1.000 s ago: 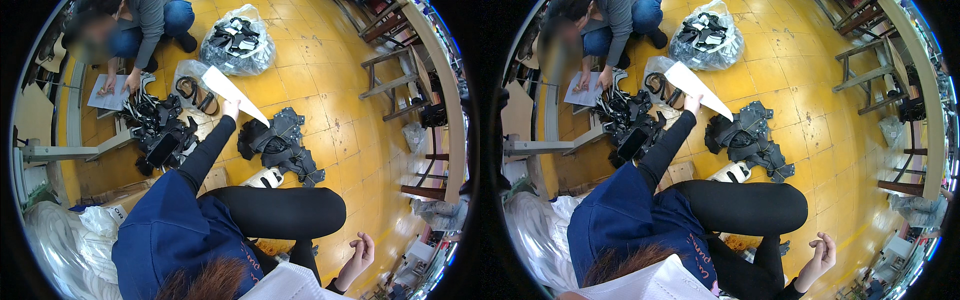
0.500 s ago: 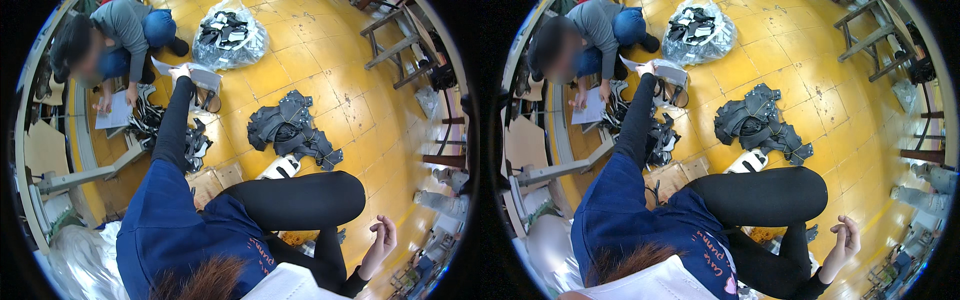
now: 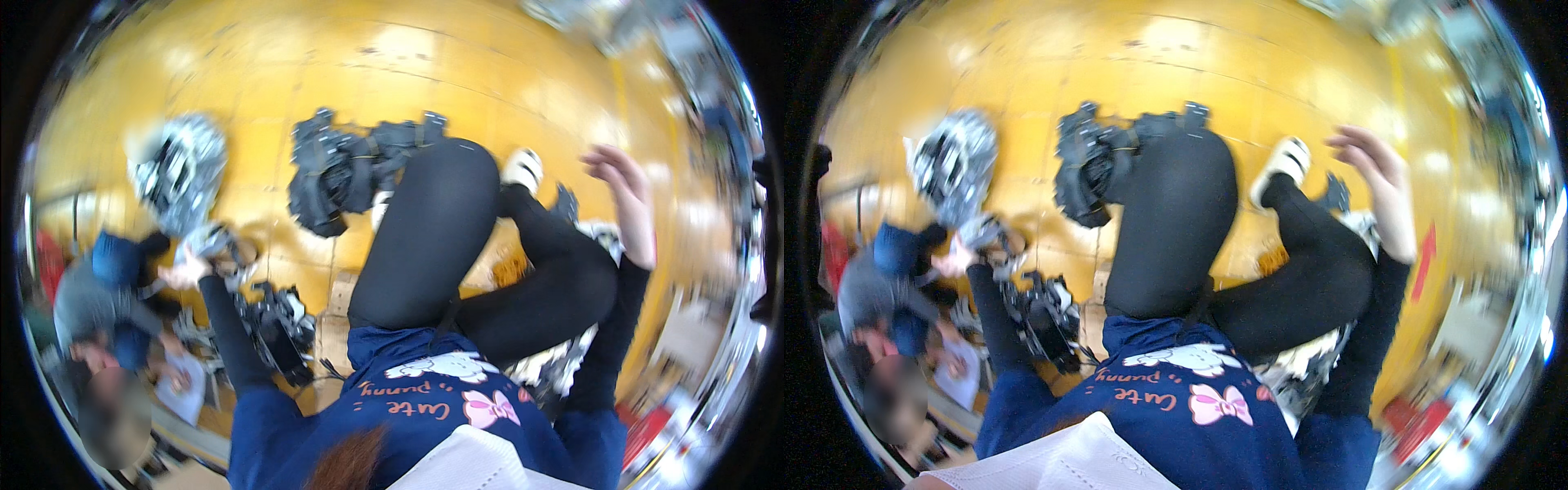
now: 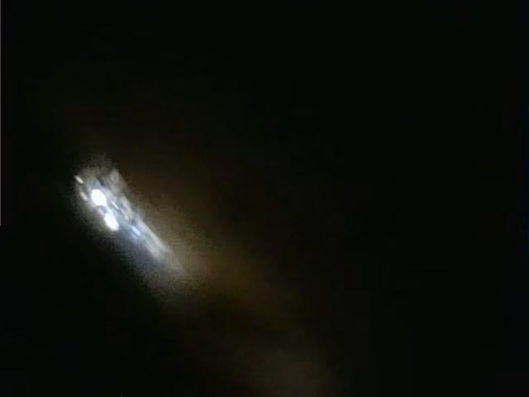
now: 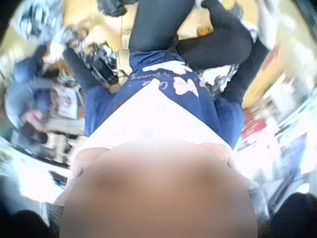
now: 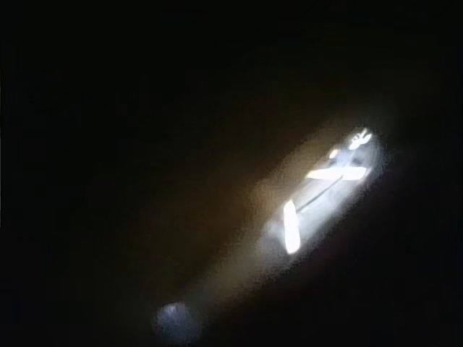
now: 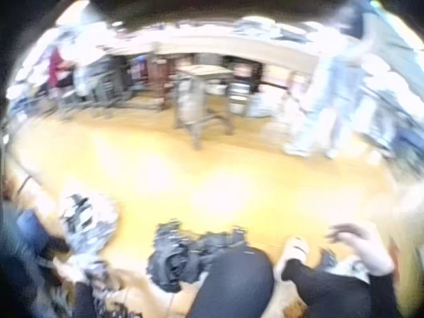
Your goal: The person sits on the floor and sorts black shoe parts, picking them up, inspecting them, and placing them into piles or plastic bags. The person also briefly reviews a document before continuing to organize the parts.
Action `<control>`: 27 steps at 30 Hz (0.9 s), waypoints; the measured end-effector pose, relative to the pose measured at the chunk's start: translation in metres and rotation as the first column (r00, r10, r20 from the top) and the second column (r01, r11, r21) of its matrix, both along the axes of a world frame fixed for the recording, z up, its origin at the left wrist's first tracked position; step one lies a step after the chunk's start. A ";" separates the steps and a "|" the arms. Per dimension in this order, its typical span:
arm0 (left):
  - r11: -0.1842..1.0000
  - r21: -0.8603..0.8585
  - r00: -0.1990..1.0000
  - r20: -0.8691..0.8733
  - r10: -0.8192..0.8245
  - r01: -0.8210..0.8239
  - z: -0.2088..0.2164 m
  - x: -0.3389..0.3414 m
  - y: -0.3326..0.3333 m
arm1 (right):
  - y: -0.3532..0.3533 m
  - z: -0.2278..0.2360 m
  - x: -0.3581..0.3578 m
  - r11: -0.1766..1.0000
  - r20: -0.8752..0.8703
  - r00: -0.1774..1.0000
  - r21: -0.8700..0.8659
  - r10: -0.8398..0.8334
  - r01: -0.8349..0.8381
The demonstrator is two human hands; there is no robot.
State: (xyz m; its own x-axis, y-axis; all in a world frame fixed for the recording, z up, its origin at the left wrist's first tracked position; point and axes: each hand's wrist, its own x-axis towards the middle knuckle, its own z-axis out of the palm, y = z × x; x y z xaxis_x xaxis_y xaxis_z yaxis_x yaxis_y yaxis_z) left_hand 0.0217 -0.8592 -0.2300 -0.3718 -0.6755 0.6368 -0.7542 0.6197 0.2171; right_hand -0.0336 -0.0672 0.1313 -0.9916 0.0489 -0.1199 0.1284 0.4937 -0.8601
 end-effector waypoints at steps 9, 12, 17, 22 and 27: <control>0.745 0.658 0.906 -0.372 0.201 0.104 0.114 -0.056 0.069 | 0.054 -0.070 0.102 0.879 0.029 0.999 -0.478 0.025 -0.008; 0.554 0.581 0.693 -0.720 0.009 0.596 0.175 -0.091 0.121 | 0.068 -0.064 0.128 0.912 -0.028 0.999 -0.410 -0.040 0.025; 0.202 0.320 0.372 -0.863 -0.341 0.926 0.279 -0.129 0.240 | 0.062 -0.054 0.155 0.778 0.035 0.999 -0.629 0.031 -0.002; -0.251 0.389 0.254 -0.861 -0.440 0.886 0.332 -0.150 0.385 | 0.063 -0.087 0.160 0.683 -0.031 0.995 -0.729 -0.094 0.042; -0.485 0.435 0.102 -0.815 -0.571 0.759 0.340 -0.171 0.487 | 0.067 -0.208 0.154 0.609 0.060 0.876 -0.695 -0.479 0.381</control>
State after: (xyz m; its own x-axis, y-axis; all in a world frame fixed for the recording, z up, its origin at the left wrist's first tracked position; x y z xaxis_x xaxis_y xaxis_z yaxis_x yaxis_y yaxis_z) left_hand -0.1489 -0.3719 0.1100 -0.9602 0.1177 0.2531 0.2534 -0.0135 0.9673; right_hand 0.1200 -0.0003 -0.0766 -0.8853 0.4291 -0.1791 0.0451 -0.3041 -0.9516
